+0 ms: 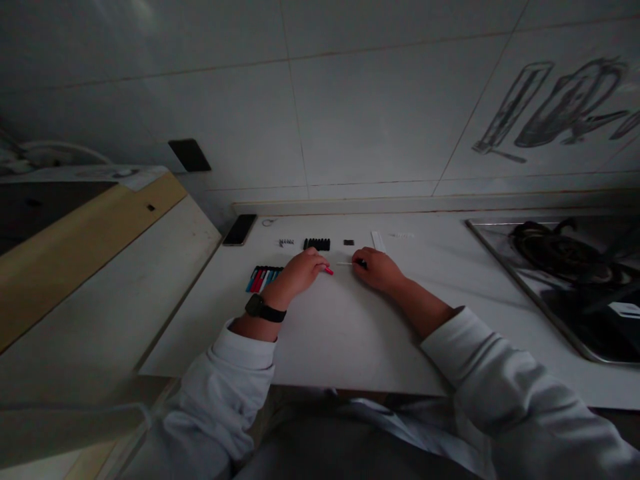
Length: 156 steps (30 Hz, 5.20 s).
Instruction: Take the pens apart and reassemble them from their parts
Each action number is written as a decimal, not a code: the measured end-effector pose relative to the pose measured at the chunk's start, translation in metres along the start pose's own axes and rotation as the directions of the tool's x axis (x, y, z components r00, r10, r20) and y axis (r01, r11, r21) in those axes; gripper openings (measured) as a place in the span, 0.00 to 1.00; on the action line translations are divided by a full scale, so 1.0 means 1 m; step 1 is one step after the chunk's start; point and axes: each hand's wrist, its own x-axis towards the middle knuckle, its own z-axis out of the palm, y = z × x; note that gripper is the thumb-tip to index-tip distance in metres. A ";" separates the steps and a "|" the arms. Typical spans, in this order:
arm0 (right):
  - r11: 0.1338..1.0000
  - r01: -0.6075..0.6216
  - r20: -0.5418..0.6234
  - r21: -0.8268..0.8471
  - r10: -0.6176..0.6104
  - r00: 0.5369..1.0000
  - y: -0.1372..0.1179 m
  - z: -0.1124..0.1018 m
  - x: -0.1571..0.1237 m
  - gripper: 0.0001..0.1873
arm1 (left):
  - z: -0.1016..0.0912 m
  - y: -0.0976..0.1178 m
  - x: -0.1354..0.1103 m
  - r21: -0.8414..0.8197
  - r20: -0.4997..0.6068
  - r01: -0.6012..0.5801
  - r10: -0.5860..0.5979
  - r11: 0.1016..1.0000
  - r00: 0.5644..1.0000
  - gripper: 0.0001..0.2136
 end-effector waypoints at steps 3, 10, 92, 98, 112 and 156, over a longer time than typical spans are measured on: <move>1.000 -0.007 -0.004 -0.004 0.007 1.000 -0.001 0.001 0.000 0.09 | -0.002 0.001 0.000 0.013 -0.010 -0.003 0.003 1.000 1.000 0.13; 1.000 0.002 0.002 -0.016 -0.002 1.000 0.000 0.001 0.000 0.09 | -0.020 0.015 0.000 0.020 -0.067 0.115 -0.113 0.993 0.991 0.06; 0.635 -0.156 0.021 0.757 0.215 0.976 -0.016 0.013 0.008 0.14 | -0.009 0.026 0.006 -0.122 -0.224 0.044 -0.070 0.992 0.972 0.08; 0.131 -0.208 0.179 0.969 0.204 0.962 -0.026 0.017 0.005 0.22 | 0.011 0.032 0.006 -0.179 -0.266 0.028 -0.076 0.983 0.961 0.09; -0.106 -0.139 0.166 0.985 0.327 0.930 -0.016 0.027 0.009 0.16 | 0.014 0.024 0.008 -0.128 -0.225 0.032 -0.060 0.991 0.972 0.08; 0.895 -0.427 -0.191 -0.131 0.400 0.896 0.092 -0.017 0.016 0.17 | 0.018 0.023 0.009 -0.107 -0.196 0.035 -0.056 0.994 0.979 0.03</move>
